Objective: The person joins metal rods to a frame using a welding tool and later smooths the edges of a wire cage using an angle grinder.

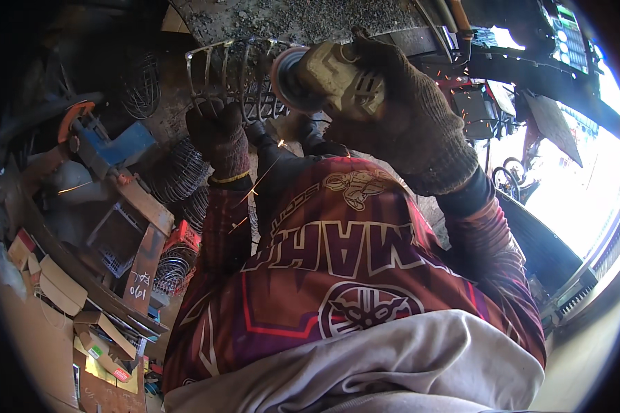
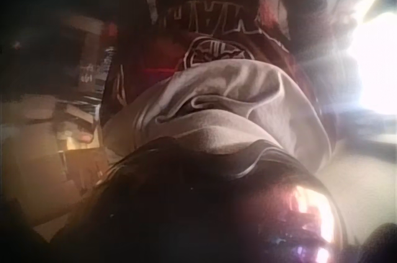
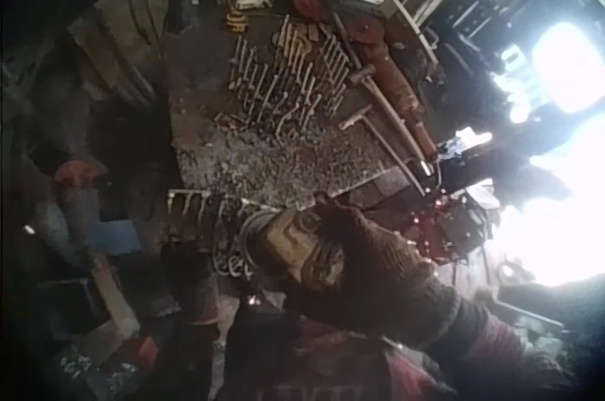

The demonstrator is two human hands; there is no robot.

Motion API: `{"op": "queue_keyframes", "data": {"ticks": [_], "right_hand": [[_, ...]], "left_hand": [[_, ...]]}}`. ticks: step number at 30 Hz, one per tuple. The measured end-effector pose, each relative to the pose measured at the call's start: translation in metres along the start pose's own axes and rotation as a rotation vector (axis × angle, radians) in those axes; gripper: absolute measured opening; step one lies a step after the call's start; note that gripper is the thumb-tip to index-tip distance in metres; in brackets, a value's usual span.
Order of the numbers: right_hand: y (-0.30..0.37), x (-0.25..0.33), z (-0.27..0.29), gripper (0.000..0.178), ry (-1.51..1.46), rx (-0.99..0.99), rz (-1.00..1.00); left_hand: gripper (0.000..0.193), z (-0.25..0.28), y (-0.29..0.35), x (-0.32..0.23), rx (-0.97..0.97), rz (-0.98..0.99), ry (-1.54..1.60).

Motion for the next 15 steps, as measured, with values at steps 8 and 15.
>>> {"op": "queue_keyframes", "data": {"ticks": [8,15], "right_hand": [[0.01,-0.004,0.002,0.077,-0.125,-0.045,0.008],[0.004,0.0,0.005,0.085,0.023,-0.016,0.019]], "left_hand": [[0.024,-0.002,-0.004,-0.001,-0.006,-0.108,-0.249],[0.021,0.004,-0.009,-0.009,-0.088,-0.218,-0.297]]}}
Point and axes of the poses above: each hand's wrist, its own y-axis away from the middle knuckle, its own z-axis out of the back of the hand, x = y × z, the point moved 4 cm from there along -y, towards the middle knuckle, and after that the axes turned 11 degrees about x, right-handed, at the moved point
